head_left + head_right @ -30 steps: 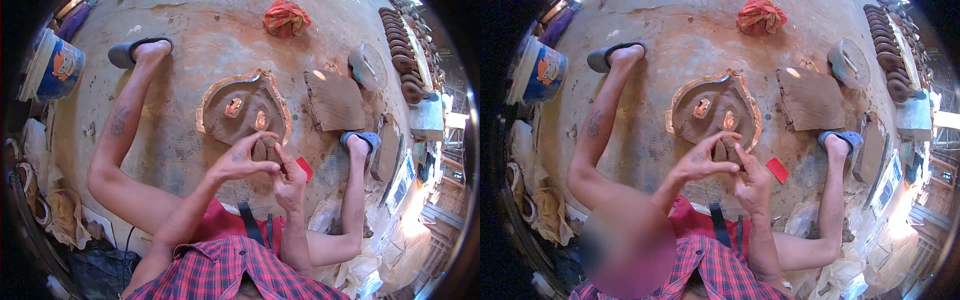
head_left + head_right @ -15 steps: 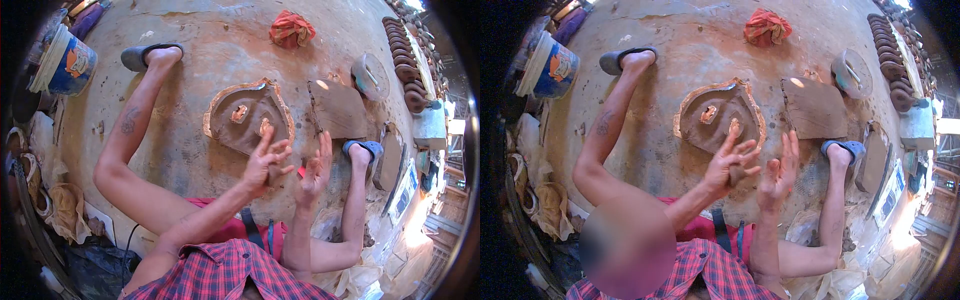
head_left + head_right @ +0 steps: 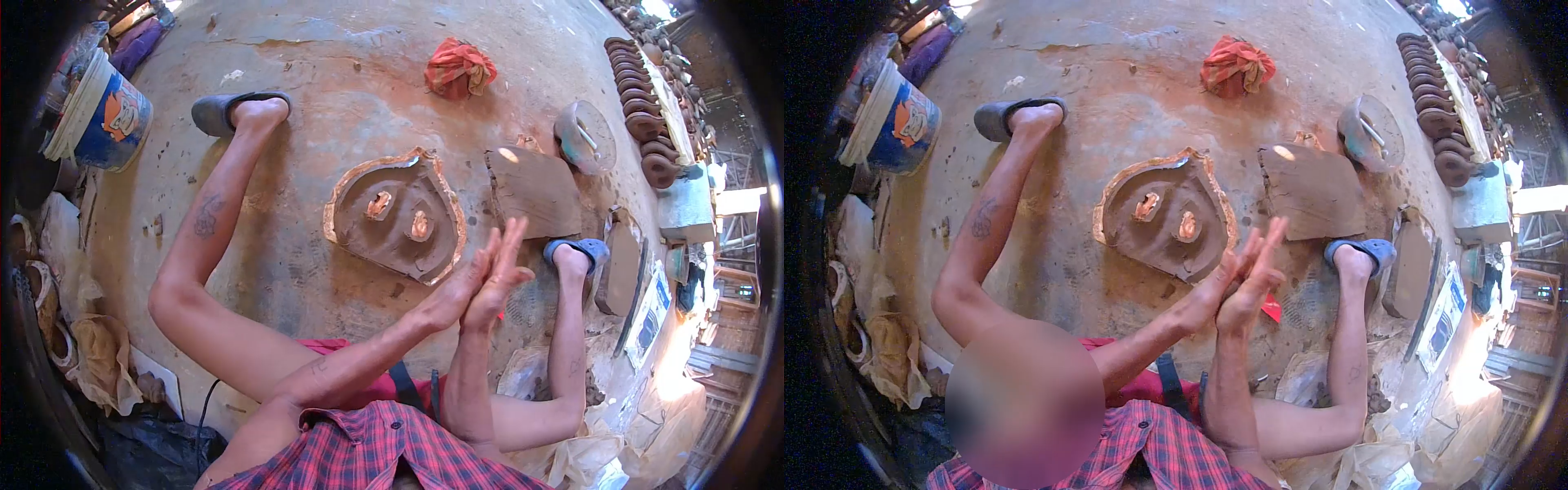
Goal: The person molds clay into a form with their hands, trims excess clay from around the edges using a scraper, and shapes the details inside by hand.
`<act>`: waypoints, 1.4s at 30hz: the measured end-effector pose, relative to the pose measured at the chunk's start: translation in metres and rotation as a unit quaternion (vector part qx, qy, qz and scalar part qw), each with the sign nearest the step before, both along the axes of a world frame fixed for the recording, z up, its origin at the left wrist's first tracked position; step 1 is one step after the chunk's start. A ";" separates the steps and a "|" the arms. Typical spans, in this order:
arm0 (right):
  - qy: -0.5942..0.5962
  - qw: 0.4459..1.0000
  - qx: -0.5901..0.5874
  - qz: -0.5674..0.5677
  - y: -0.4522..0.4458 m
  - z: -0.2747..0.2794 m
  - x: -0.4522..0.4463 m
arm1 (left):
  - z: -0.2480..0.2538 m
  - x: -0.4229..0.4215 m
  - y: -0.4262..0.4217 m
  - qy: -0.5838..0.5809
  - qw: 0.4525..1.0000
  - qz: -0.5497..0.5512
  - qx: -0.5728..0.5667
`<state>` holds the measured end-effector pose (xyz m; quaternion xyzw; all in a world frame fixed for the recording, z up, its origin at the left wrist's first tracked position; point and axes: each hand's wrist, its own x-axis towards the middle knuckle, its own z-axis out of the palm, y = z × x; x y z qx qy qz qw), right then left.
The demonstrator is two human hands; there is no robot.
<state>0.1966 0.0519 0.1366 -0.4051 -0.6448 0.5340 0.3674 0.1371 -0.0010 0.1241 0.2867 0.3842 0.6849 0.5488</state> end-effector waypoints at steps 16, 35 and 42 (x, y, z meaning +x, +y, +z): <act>0.070 0.984 0.047 0.156 -0.033 0.024 0.006 | 0.000 -0.012 0.026 0.164 0.967 0.124 0.147; 0.119 0.971 0.117 0.170 -0.038 0.024 -0.009 | -0.009 -0.007 0.020 0.061 0.987 0.031 0.145; 0.031 0.981 0.150 0.121 -0.019 0.002 -0.006 | -0.005 -0.004 0.012 -0.048 0.990 0.030 0.131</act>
